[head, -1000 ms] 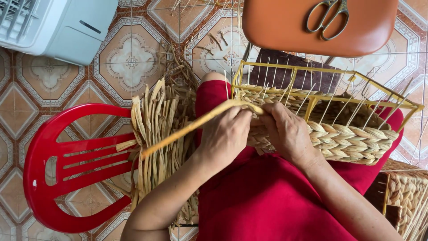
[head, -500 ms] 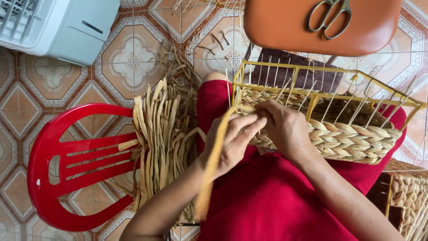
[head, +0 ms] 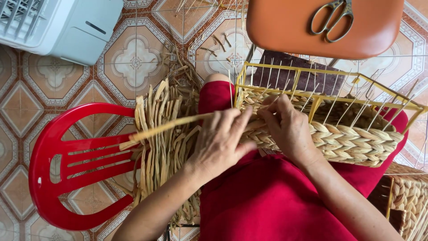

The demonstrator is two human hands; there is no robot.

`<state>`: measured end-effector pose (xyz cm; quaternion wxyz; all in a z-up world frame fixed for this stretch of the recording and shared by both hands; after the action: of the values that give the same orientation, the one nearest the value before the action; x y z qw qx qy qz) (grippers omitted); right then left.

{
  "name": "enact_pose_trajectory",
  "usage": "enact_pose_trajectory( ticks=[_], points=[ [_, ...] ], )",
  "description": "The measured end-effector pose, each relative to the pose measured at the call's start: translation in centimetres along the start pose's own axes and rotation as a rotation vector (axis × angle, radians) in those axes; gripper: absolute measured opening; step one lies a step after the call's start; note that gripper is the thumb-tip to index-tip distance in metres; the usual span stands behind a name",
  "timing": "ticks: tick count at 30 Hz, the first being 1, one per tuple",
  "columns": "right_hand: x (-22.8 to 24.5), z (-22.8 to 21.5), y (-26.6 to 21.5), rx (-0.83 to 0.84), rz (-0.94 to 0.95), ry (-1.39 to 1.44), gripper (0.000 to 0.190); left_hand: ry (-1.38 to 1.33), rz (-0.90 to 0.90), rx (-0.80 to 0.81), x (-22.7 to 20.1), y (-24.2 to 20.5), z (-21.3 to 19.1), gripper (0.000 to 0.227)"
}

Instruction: Weaving a decorative basket using dried plant fibers over a wire frame.

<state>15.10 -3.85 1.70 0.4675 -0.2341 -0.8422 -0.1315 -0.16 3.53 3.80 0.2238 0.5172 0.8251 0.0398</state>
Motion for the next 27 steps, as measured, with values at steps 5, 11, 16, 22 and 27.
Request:
enact_pose_trajectory(
  ticks=[5,11,16,22,27],
  points=[
    [1.9,-1.9,-0.8,-0.129,-0.146,-0.155,0.017,0.04,0.123,0.084,0.8,-0.2,-1.0,0.053],
    [5.6,1.6,-1.4,-0.002,-0.515,-0.31,0.039,-0.244,-0.197,0.521,5.6,1.3,-3.1,0.024],
    [2.9,2.5,-0.5,0.046,-0.345,-0.334,0.02,0.003,0.001,-0.106,2.9,3.9,-11.3,0.022],
    [-0.5,3.3,-1.2,0.018,-0.333,-0.297,0.01,-0.109,-0.044,0.0,1.5,2.2,-1.3,0.016],
    [1.1,2.1,-1.4,0.055,-0.327,-0.154,0.014,-0.627,-0.271,0.465,3.2,5.1,3.5,0.026]
  ],
)
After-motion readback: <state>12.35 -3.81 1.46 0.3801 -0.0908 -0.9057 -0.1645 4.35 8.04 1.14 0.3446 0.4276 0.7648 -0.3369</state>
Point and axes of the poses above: each hand's wrist, its own y-axis towards the middle knuckle, its own z-axis out of the palm, x = y × z, the point moved 7 cm from there along y, towards the middle knuckle, and after that the axes turned 2 degrees about -x, right-handed, at the moved point
